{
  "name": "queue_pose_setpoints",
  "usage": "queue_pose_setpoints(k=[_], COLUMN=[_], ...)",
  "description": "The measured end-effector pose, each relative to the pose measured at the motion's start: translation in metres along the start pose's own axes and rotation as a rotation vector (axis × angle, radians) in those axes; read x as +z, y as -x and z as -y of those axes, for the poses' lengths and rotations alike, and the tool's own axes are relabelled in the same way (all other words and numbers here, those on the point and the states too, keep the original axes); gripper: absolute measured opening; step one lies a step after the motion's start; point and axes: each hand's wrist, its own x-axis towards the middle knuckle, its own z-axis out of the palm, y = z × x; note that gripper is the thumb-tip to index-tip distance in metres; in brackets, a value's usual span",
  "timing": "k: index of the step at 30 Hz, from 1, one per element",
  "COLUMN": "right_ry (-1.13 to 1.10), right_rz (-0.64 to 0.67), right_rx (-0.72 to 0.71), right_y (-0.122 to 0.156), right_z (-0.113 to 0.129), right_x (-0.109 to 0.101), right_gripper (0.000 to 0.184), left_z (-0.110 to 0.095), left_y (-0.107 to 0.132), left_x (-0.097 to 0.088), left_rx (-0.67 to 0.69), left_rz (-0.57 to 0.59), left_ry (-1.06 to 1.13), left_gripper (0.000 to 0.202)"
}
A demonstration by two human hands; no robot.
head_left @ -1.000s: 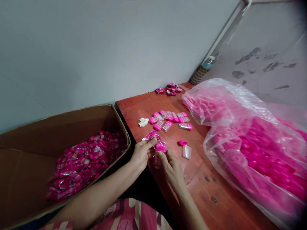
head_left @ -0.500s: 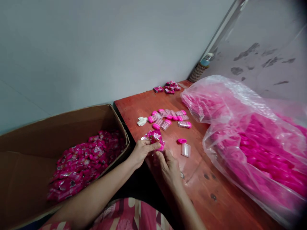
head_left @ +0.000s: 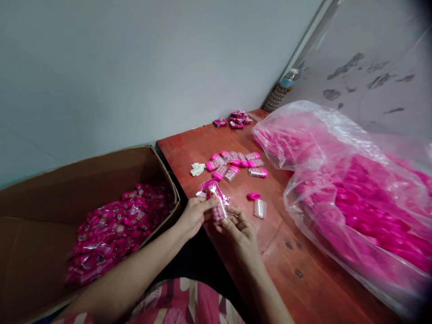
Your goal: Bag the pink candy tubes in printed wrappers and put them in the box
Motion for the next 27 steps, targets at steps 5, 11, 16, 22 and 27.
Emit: queue_pose_setpoints(k=[5, 11, 16, 22, 27], right_ry=[0.055, 0.144, 0.229, 0.307, 0.349], right_rz=[-0.060, 0.015, -0.101, -0.075, -0.041], right_rx=[-0.073, -0.039, -0.073, -0.021, -0.019], right_y=[-0.012, -0.016, -0.017, -0.019, -0.022], right_z=[-0.004, 0.009, 0.028, 0.022, 0.018], right_x=[0.001, 0.009, -0.001, -0.008, -0.013], right_gripper=[0.026, 0.023, 0.021, 0.023, 0.023], left_z=[0.005, -0.018, -0.041, -0.024, -0.010], left_y=[0.013, 0.035, 0.035, -0.014, -0.034], left_x=[0.005, -0.012, -0.045, -0.054, -0.055], left_rx=[-0.042, 0.047, 0.335, 0.697, 0.808], left_rz=[0.048, 0.062, -0.198, -0.155, -0.150], left_ry=[-0.010, 0.097, -0.057, -1.302, -1.709], left_gripper=[0.022, 0.020, 0.041, 0.035, 0.027])
